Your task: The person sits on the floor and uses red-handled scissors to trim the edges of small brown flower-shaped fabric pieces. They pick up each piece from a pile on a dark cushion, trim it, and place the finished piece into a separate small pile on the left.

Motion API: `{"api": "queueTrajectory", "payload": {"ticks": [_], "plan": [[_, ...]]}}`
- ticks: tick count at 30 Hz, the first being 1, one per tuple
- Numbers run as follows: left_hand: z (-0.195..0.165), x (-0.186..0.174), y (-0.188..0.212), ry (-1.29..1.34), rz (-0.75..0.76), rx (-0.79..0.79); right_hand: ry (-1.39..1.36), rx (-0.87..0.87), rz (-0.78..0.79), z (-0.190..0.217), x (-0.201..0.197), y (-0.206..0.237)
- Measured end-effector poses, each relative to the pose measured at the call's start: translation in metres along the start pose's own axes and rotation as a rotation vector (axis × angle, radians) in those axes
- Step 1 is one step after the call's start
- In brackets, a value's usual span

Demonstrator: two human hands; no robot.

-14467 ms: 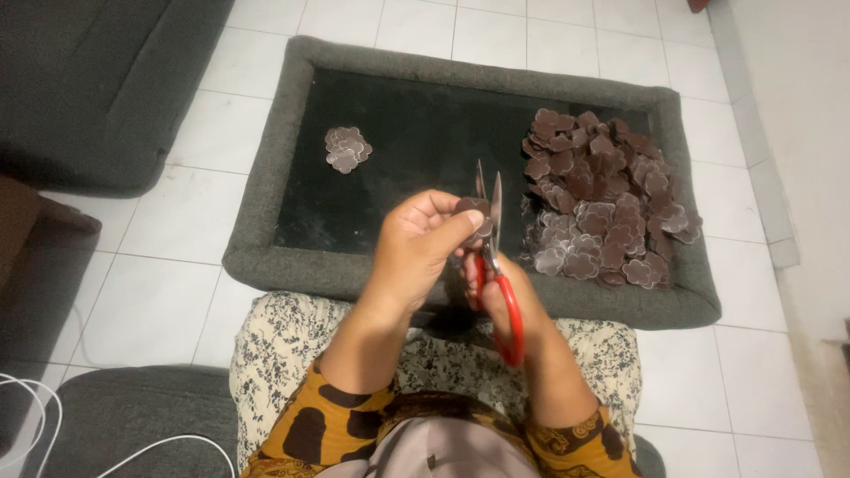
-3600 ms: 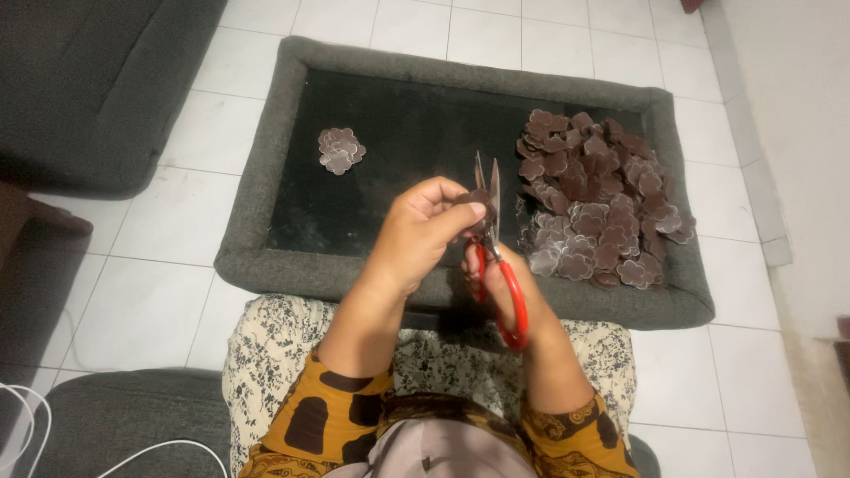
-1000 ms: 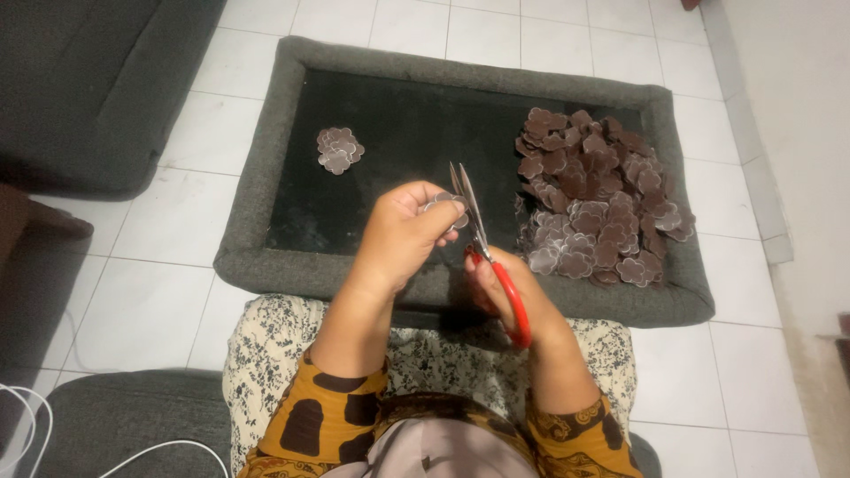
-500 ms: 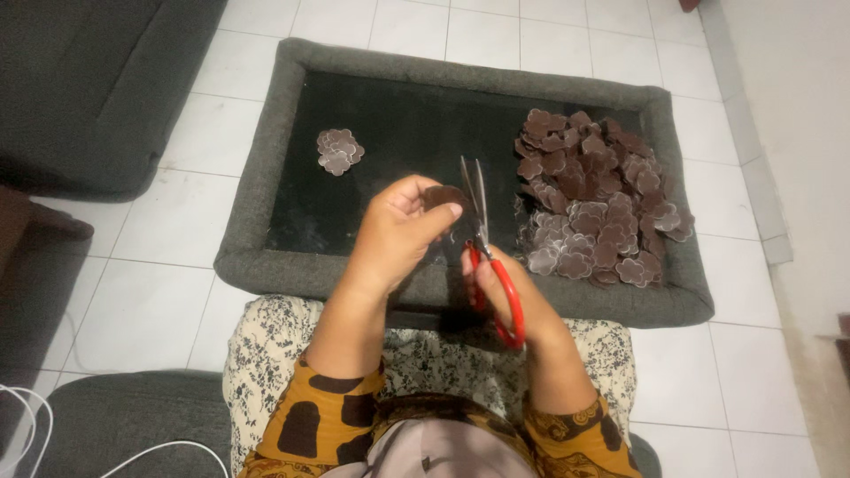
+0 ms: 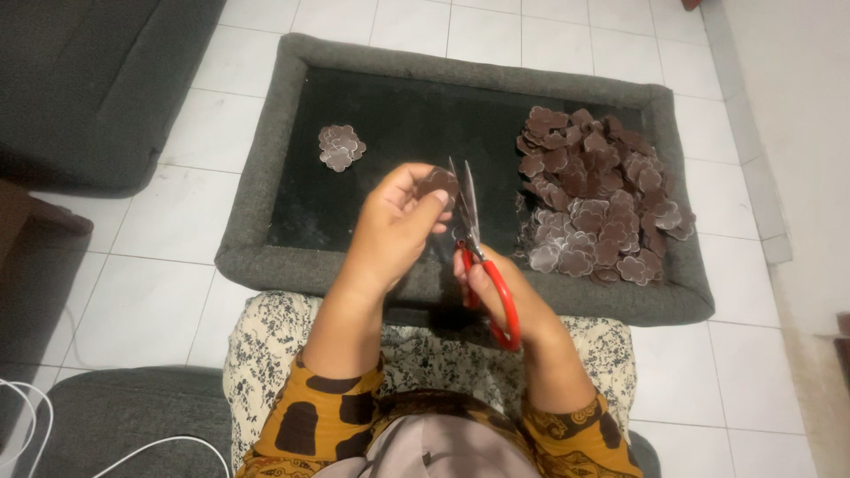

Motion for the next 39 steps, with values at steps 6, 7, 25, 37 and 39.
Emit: {"api": "queueTrajectory", "payload": {"ticks": [6, 7, 25, 37, 39], "plan": [[-0.012, 0.000, 0.005, -0.065, -0.049, 0.041, 0.027, -0.006, 0.026, 0.001, 0.004, -0.002], [-0.015, 0.002, 0.006, -0.057, -0.042, 0.069, 0.028, -0.012, 0.026, 0.002, 0.004, -0.002], [-0.023, 0.012, 0.009, -0.019, -0.031, 0.134, -0.021, -0.007, -0.010, 0.001, 0.000, -0.001], [-0.020, 0.008, 0.009, 0.011, -0.023, 0.043, -0.067, 0.001, -0.014, -0.004, -0.001, 0.001], [-0.020, 0.007, 0.009, 0.011, -0.026, 0.025, -0.055, -0.005, -0.007, -0.003, -0.001, 0.001]]}}
Point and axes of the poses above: each hand's wrist, its own y-axis away from the middle knuckle, its own x-axis out of the palm, z = x × y, the point moved 8 cm from there along -y, towards the middle knuckle, and after that the axes turned 3 degrees about -y, right-handed, at the moved point
